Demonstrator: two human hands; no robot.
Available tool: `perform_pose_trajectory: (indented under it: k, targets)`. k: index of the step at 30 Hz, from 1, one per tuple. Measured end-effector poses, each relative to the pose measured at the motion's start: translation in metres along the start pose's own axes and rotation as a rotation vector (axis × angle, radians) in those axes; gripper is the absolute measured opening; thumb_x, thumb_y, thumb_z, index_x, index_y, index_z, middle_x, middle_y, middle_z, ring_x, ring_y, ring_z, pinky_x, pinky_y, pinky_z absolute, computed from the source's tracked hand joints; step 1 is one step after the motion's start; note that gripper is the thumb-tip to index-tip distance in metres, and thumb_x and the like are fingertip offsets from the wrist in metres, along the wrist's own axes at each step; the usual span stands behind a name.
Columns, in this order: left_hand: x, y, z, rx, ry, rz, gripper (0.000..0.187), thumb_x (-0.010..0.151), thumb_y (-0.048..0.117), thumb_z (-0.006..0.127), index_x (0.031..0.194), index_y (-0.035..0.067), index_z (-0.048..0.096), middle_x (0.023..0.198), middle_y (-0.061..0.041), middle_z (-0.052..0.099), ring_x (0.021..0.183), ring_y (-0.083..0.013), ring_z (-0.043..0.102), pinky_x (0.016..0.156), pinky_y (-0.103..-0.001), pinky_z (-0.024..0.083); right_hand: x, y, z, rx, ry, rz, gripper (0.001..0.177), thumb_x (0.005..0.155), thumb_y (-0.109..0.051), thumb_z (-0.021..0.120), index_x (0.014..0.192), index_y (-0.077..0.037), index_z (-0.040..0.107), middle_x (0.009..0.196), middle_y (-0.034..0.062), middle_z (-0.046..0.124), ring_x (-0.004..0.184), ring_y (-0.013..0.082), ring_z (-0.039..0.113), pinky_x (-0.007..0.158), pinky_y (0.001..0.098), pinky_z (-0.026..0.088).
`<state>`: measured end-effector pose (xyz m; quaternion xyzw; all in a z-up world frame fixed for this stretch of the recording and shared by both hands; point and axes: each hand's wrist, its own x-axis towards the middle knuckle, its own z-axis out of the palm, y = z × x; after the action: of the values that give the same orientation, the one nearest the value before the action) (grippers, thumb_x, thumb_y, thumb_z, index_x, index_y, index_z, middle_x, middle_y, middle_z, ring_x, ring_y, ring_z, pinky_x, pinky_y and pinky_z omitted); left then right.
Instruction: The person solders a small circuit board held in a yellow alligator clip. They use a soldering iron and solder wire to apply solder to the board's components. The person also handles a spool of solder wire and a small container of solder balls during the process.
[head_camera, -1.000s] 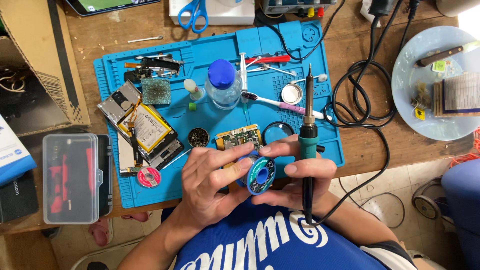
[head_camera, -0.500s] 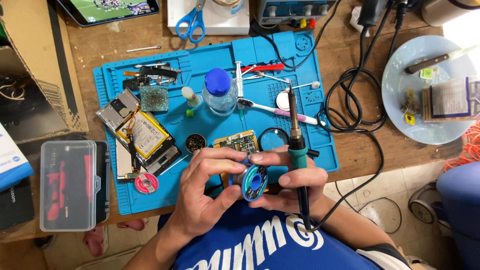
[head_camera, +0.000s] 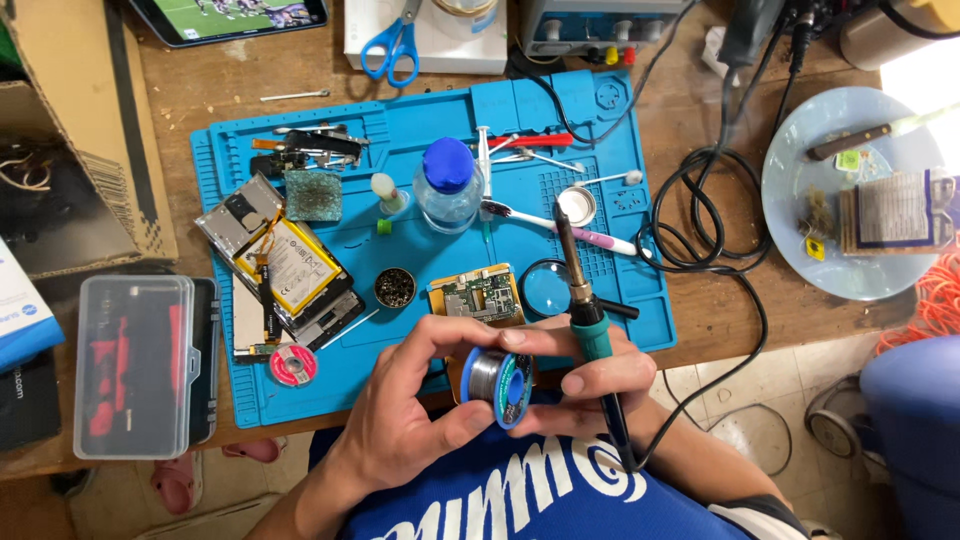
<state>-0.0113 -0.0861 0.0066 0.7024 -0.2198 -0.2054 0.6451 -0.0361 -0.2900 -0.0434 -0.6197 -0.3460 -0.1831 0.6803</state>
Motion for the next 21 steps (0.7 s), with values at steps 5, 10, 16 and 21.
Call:
perform_pose_trajectory:
  k: [5,10,16,21]
  targets:
    - [-0.007,-0.009,0.003,-0.107,0.062,0.085,0.039,0.08,0.036,0.066,0.106,0.011,0.051,0.108,-0.008,0.065,0.104,-0.022,0.066,0.09,-0.032,0.051,0.008,0.01,-0.001,-0.052,0.045,-0.168,0.033,0.104,-0.033,0.045,0.126,-0.009,0.04,0.104,0.023,0.063,0.08,0.0312,0.063,0.07,0.0422,0.058]
    - [-0.015,-0.02,0.0,-0.18,0.145,0.145,0.037,0.076,0.025,0.068,0.103,0.012,0.047,0.099,-0.008,0.059,0.099,-0.0225,0.063,0.089,-0.035,0.053,0.001,0.015,-0.003,-0.092,0.317,-0.304,0.054,0.105,-0.049,0.024,0.13,-0.007,0.045,0.065,0.0073,0.056,0.043,0.0142,0.055,0.038,0.0261,0.046]
    - [-0.017,-0.028,0.003,0.005,0.113,0.133,0.026,0.076,0.035,0.055,0.088,0.011,0.056,0.082,-0.005,0.062,0.077,-0.0177,0.06,0.07,-0.03,0.05,0.007,-0.013,-0.003,-0.097,0.298,0.034,0.019,0.104,-0.035,0.05,0.107,-0.017,0.046,0.084,0.0087,0.058,0.064,0.0162,0.062,0.043,0.0206,0.056]
    - [-0.012,-0.017,0.003,0.064,0.237,0.358,0.043,0.081,0.021,0.075,0.11,0.009,0.044,0.109,-0.014,0.06,0.104,-0.0273,0.063,0.094,-0.037,0.052,0.001,-0.012,-0.002,-0.095,0.081,0.089,0.048,0.082,-0.021,0.074,0.115,-0.013,0.041,0.105,0.0173,0.052,0.093,0.0397,0.069,0.078,0.0423,0.065]
